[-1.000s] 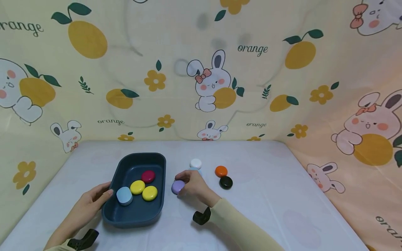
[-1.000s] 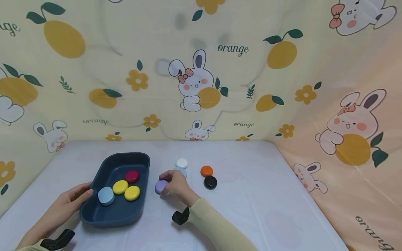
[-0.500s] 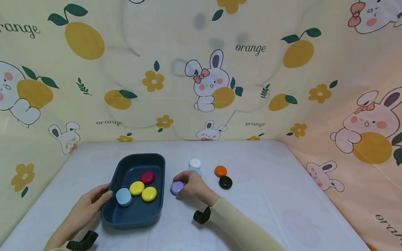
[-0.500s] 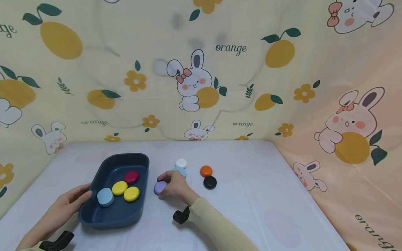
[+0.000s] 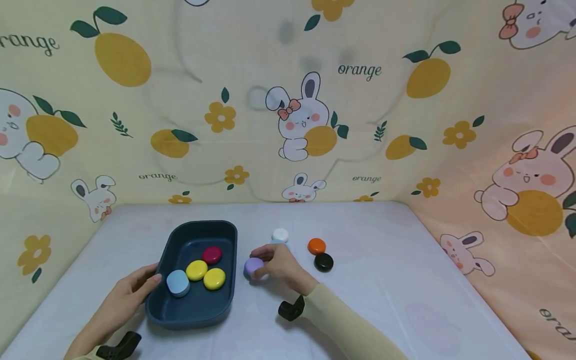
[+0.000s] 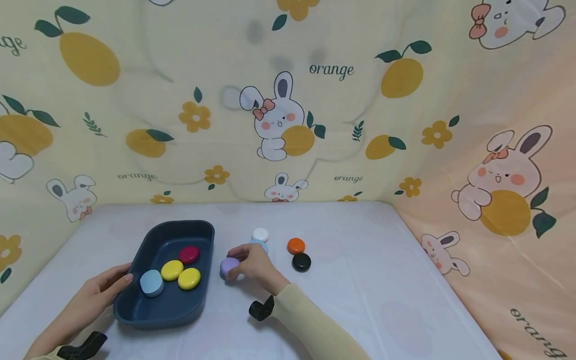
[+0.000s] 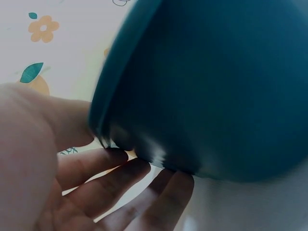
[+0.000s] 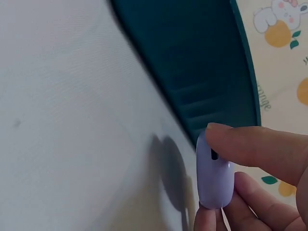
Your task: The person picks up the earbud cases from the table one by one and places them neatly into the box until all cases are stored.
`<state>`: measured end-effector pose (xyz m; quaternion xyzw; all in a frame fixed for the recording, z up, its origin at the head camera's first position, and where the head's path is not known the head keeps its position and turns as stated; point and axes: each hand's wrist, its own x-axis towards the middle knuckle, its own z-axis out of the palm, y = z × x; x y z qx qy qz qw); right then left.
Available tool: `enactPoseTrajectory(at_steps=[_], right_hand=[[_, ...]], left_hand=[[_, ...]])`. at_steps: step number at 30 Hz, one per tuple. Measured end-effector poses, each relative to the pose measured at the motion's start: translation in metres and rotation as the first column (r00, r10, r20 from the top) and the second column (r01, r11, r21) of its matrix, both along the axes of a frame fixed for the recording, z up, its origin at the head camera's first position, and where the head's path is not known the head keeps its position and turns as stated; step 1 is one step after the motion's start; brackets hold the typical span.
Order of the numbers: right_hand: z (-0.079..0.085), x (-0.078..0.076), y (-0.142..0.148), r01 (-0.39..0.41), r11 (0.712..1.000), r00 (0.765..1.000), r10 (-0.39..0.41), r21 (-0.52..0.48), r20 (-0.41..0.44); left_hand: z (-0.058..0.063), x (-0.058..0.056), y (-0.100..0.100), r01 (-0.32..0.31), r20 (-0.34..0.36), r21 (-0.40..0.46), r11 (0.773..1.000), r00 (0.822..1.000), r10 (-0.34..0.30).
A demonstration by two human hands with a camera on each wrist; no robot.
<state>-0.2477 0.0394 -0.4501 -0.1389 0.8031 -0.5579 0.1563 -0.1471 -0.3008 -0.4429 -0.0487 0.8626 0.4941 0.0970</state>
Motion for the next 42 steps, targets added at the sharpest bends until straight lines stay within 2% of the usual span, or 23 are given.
enactPoseTrajectory(at_steps=[6,17,22,28,37,42], right_hand=[[0.005,-0.001,0.0,0.011,1.0,1.0,-0.011,-0.029,0.005],[0.029,0.003,0.004,0.041,0.994,0.999,-0.041,-0.096,0.0],[0.038,0.005,0.002,0.006,0.987,1.0,-0.007,-0.161,-0.008],[0.048,0.009,-0.01,-0.03,0.984,0.999,0.034,-0.178,0.021],[0.055,0.021,-0.045,-0.08,0.989,0.996,0.084,-0.128,0.023],[0.05,0.029,-0.064,-0.159,0.981,0.987,0.161,-0.115,0.007]], left_hand=[[-0.002,0.001,-0.001,-0.008,-0.005,0.006,1.0,1.0,0.008],[-0.002,-0.001,-0.002,-0.004,-0.005,0.003,1.0,1.0,0.004],[0.0,-0.002,-0.003,0.005,-0.013,-0.002,1.0,1.0,-0.005],[0.002,-0.003,-0.004,0.008,-0.015,-0.008,1.0,1.0,-0.008],[0.003,-0.001,-0.002,-0.001,-0.012,-0.007,1.0,1.0,0.001],[0.002,-0.001,-0.002,0.005,-0.007,0.0,1.0,1.0,-0.005]])
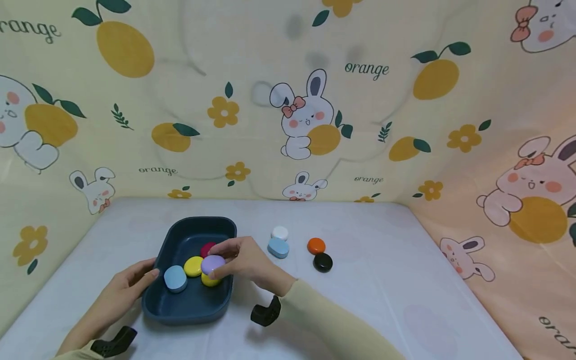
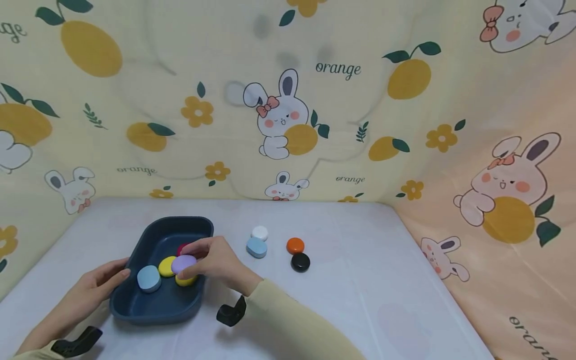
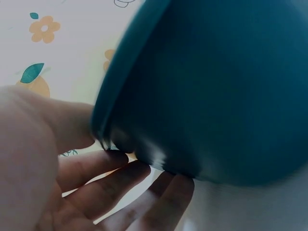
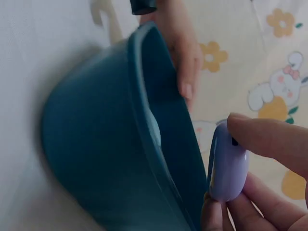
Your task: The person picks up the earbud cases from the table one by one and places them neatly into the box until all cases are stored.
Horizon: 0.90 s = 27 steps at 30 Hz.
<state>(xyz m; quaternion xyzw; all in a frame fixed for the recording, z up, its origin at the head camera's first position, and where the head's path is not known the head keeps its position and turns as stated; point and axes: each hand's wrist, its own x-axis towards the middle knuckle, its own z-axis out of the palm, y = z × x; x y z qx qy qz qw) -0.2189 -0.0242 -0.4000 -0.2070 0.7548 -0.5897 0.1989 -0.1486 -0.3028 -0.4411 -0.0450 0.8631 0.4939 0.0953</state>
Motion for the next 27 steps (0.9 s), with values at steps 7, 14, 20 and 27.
enactPoseTrajectory(at_steps=[7,14,20,27], right_hand=[[-0.004,0.008,-0.016,-0.041,0.999,0.999,0.041,0.004,-0.009],[-0.006,0.011,-0.029,-0.121,0.985,0.985,0.134,0.122,-0.109],[-0.006,0.007,-0.032,-0.16,0.969,0.967,0.193,0.186,-0.17],[-0.006,0.005,-0.037,-0.184,0.947,0.952,0.239,0.263,-0.191]], left_hand=[[0.0,0.0,0.001,0.006,-0.013,0.003,1.0,1.0,-0.006],[0.001,0.001,0.001,0.004,-0.005,-0.004,1.0,1.0,-0.004],[0.001,0.0,-0.001,0.007,-0.008,-0.024,1.0,1.0,-0.007],[0.001,-0.001,-0.001,0.004,0.007,-0.019,1.0,1.0,-0.004]])
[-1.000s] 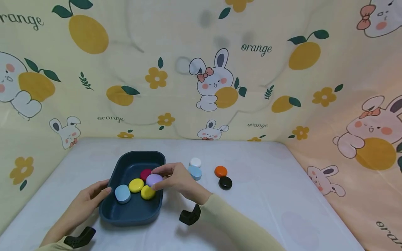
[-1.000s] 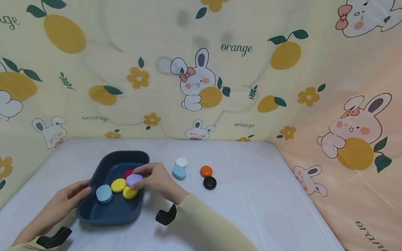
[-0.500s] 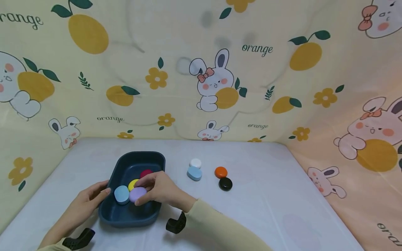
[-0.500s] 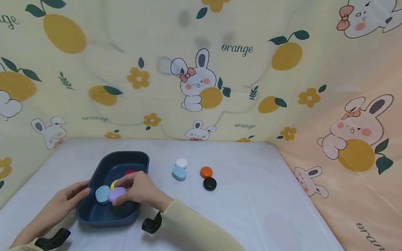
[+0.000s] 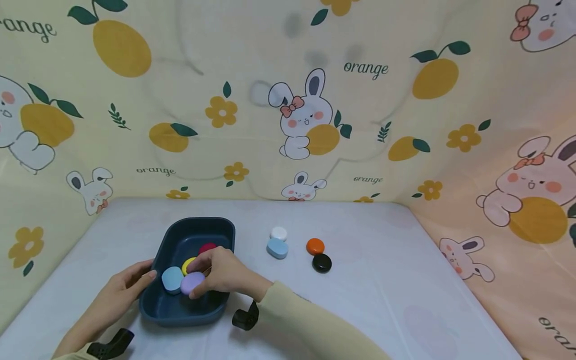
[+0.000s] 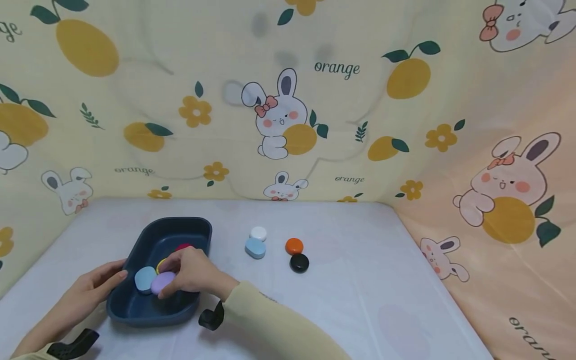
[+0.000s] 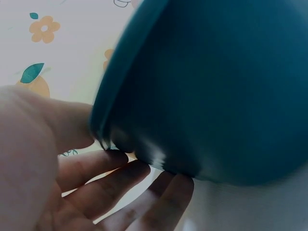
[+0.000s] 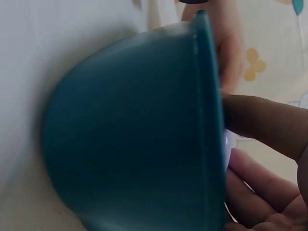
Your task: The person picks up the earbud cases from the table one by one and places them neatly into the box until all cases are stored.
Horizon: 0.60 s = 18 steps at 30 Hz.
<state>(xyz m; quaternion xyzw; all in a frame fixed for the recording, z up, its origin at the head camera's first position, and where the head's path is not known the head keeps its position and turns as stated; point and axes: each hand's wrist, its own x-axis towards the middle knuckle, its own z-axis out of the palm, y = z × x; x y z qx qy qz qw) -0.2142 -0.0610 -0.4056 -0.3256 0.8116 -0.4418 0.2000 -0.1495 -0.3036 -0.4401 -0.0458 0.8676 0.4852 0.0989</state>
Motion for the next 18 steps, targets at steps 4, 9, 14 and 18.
enactPoseTrajectory(at_steps=[4,9,14,18], right_hand=[[0.0004,-0.0018,-0.0035,-0.032,0.999,0.999,0.033,0.037,-0.029],[0.0003,-0.0047,-0.0042,-0.039,0.998,0.999,0.041,0.057,-0.031],[-0.0009,-0.0041,-0.0045,-0.021,0.999,1.0,0.021,0.037,-0.004],[-0.0023,-0.0026,-0.0044,0.027,0.999,0.997,-0.024,-0.046,0.067]], left_hand=[[-0.0001,0.0004,-0.001,0.002,-0.006,0.001,1.0,1.0,-0.002],[-0.0002,-0.0001,-0.0011,0.008,-0.017,0.016,1.0,1.0,-0.008],[0.0013,0.0015,0.0005,0.002,-0.011,0.014,1.0,1.0,-0.002],[0.0009,0.0021,-0.0003,-0.002,-0.005,0.02,1.0,1.0,0.002]])
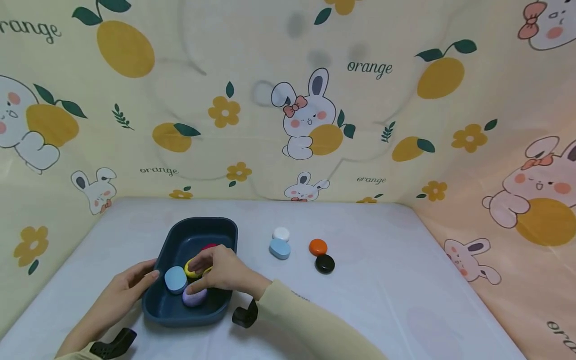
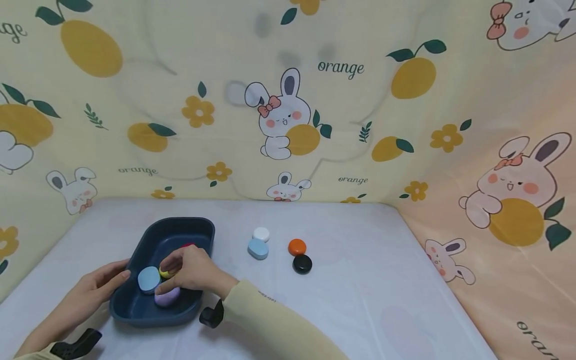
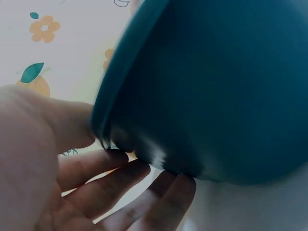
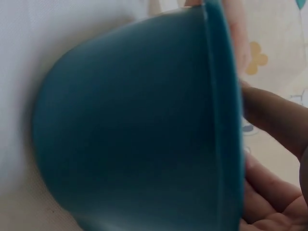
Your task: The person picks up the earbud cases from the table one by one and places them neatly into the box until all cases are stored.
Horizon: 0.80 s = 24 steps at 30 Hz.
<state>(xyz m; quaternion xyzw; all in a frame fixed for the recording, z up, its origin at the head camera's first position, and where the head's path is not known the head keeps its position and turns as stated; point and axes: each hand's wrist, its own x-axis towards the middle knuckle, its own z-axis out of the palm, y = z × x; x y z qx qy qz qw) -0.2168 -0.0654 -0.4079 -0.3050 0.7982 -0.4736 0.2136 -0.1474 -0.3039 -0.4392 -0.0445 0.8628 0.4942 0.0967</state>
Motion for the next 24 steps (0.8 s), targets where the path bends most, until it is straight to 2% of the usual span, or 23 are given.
enactPoseTrajectory(at_steps=[5,12,18,24], right_hand=[[0.0,0.0,0.0,0.028,0.997,0.998,-0.023,-0.076,0.065],[0.0,-0.003,0.003,0.023,0.981,0.996,-0.005,-0.193,0.094],[0.004,-0.004,0.019,0.086,0.942,0.987,-0.036,-0.325,0.154],[0.018,-0.01,0.051,0.197,0.901,0.97,-0.123,-0.387,0.208]], left_hand=[[-0.001,0.0,-0.001,-0.014,0.003,-0.005,1.0,1.0,0.014],[-0.001,0.0,-0.001,-0.023,0.002,-0.005,1.0,1.0,0.023],[-0.003,0.0,0.0,-0.038,0.007,-0.005,0.999,0.999,0.038],[-0.004,0.0,0.001,-0.038,0.001,0.004,0.999,0.999,0.038]])
